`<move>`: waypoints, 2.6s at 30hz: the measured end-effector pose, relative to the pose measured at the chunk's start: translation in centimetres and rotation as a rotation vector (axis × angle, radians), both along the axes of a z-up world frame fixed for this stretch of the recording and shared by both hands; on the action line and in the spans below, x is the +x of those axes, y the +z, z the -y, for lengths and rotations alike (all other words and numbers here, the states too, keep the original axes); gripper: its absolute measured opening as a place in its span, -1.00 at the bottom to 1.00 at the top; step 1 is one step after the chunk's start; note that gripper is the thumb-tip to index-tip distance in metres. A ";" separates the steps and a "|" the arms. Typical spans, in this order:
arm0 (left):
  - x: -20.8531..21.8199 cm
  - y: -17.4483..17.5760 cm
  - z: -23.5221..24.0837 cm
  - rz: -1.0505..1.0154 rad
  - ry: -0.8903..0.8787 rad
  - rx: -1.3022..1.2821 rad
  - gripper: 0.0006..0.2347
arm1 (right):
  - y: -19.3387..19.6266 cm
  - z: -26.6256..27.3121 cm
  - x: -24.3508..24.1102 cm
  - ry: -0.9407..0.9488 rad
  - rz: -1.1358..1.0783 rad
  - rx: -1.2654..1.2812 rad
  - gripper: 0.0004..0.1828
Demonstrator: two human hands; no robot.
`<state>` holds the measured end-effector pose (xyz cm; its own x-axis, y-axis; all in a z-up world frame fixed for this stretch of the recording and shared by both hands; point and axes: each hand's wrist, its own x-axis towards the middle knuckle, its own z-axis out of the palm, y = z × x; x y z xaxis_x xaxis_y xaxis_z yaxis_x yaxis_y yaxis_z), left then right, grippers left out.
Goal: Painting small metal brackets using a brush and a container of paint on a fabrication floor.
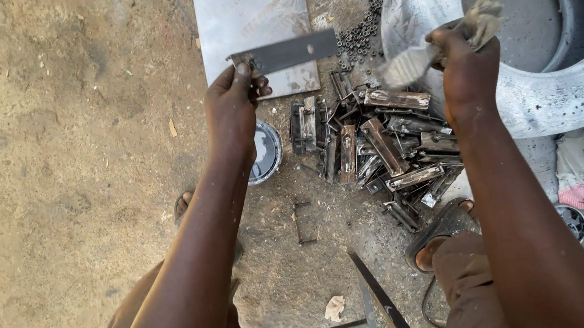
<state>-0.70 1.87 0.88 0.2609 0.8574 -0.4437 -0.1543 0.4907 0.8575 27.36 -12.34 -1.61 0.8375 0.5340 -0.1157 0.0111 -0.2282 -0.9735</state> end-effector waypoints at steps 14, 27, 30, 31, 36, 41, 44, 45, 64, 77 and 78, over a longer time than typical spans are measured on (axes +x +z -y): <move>0.0 0.9 0.6 0.003 0.034 0.034 -0.67 | -29.0 5.4 -15.4 0.459 -0.208 -0.990 -0.61; 0.1 4.4 2.9 -0.083 -0.015 -0.005 -0.70 | -35.2 5.6 -19.4 -0.009 -0.109 -1.301 -0.66; 0.1 2.2 3.1 0.001 0.021 0.007 -0.71 | -37.6 6.1 -20.0 -0.043 -0.026 -1.291 -0.70; -0.1 2.4 3.1 -0.002 0.023 0.007 -0.71 | -35.5 6.1 -20.1 -0.040 -0.026 -1.292 -0.70; -0.1 3.1 2.6 -0.031 0.023 0.040 -0.70 | -32.1 7.2 -17.5 0.191 -0.124 -1.187 -0.64; 0.2 1.3 2.2 -0.047 0.040 0.047 -0.69 | -25.3 5.0 -17.8 0.281 -0.088 -1.146 -0.63; 0.1 1.5 1.8 -0.208 -0.041 0.097 -0.68 | -17.7 1.9 -16.2 0.277 -0.058 -1.042 -0.58; -0.1 1.6 1.6 -0.356 -0.103 0.140 -0.69 | -14.0 0.6 -15.7 0.278 -0.041 -0.971 -0.63; 1.5 0.2 4.0 -0.659 -0.503 0.326 -0.84 | -0.7 0.0 -12.9 0.588 1.055 -0.367 -0.71; 0.1 -1.4 3.2 -0.987 -0.799 1.074 -0.91 | 1.5 -1.2 -13.2 0.823 1.154 -0.453 -0.83; 0.0 -1.5 3.2 -1.003 -0.828 1.128 -0.91 | 0.8 -1.2 -13.0 0.840 1.150 -0.458 -0.80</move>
